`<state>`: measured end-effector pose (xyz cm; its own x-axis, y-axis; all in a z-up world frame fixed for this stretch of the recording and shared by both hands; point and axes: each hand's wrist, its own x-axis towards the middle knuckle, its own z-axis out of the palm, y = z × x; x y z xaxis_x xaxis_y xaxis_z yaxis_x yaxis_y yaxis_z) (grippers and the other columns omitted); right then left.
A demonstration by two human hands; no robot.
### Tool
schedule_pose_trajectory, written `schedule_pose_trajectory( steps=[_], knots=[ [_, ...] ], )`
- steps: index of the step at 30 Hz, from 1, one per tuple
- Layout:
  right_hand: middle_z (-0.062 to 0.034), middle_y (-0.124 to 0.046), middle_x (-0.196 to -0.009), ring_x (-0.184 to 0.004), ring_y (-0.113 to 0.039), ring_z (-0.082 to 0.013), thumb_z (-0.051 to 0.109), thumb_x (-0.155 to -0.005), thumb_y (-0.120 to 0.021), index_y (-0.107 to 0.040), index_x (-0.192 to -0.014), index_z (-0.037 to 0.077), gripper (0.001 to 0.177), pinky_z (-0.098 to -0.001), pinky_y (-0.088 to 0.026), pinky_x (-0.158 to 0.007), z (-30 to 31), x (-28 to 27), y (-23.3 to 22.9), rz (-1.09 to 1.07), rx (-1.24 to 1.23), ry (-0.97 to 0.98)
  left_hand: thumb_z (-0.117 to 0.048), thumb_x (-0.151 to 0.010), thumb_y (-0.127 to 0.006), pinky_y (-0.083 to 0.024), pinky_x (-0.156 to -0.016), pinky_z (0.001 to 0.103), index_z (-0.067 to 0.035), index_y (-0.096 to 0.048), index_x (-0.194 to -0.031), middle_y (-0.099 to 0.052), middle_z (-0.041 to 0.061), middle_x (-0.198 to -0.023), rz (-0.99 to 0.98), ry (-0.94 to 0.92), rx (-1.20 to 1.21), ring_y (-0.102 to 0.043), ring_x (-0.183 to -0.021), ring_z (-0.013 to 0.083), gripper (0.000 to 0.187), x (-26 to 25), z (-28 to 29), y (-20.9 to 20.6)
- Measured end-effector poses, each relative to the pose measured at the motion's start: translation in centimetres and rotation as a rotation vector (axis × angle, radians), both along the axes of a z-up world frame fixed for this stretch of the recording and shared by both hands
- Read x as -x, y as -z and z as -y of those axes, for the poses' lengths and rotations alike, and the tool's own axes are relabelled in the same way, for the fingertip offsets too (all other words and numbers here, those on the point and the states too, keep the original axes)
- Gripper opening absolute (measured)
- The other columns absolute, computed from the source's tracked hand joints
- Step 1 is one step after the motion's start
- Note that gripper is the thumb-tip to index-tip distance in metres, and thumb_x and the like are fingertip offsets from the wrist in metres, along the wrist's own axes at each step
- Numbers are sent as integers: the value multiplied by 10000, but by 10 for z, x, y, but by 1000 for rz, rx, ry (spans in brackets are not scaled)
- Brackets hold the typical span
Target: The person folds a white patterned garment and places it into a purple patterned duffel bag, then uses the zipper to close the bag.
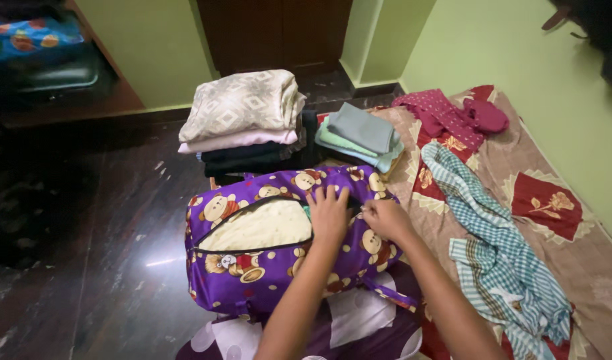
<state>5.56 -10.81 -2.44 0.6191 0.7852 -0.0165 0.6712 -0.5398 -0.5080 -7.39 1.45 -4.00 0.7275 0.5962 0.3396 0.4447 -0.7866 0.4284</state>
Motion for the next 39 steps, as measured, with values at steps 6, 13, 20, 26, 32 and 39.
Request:
schedule_pose_trajectory(
  steps=[6,13,20,26,32,39],
  knots=[
    [-202,-698,-794,-708,-687,-355,284,-897,-636,-730,-918,43,260,-434,-518,-639,-11,12,3,-26,-242,-66,-292,-843,-683,-325,-1079,659,-159,-680,-1280,-603,164,-1310,47,120,-105,-442,-1336,435,457,30,-3,-6],
    [-145,-692,-689,-620,-662,-201,236,-901,-630,-734,-920,30,232,-379,-503,-593,0,5,18,-179,-395,22,-283,-833,-663,-288,-1089,687,-185,-632,-1421,-588,202,-1300,82,184,-20,-405,-1328,501,597,37,-4,-19],
    [-180,-659,-698,-602,-653,-248,230,-943,-634,-707,-914,-1,244,-394,-480,-607,-8,12,22,-122,-319,70,-370,-842,-682,-250,-1116,715,-269,-733,-1237,-582,200,-1354,24,183,2,-391,-1374,499,411,32,-10,-14],
    [-172,-712,-950,-855,-691,-278,172,-1015,-551,-685,-1100,43,205,-390,-523,-775,14,4,-10,-5,-427,-141,-532,-812,-736,-174,-1145,728,-254,-739,-1188,-548,175,-1391,-62,55,171,-347,-1410,469,467,11,1,-33],
    [-140,-615,-1148,-930,-678,-333,132,-913,-647,-700,-1235,165,328,-409,-544,-837,16,15,-22,42,-286,-19,-476,-737,-821,-149,-1144,737,-297,-702,-1242,-507,132,-1409,-173,21,227,-294,-1438,449,549,3,2,-45],
    [-115,-602,-1144,-1012,-666,-336,204,-877,-712,-738,-1114,188,239,-454,-528,-846,8,12,-23,253,-162,1,-338,-761,-833,-166,-1114,748,-370,-724,-1176,-511,123,-1361,-208,57,232,-297,-1417,459,430,-7,-3,-29]
  ],
)
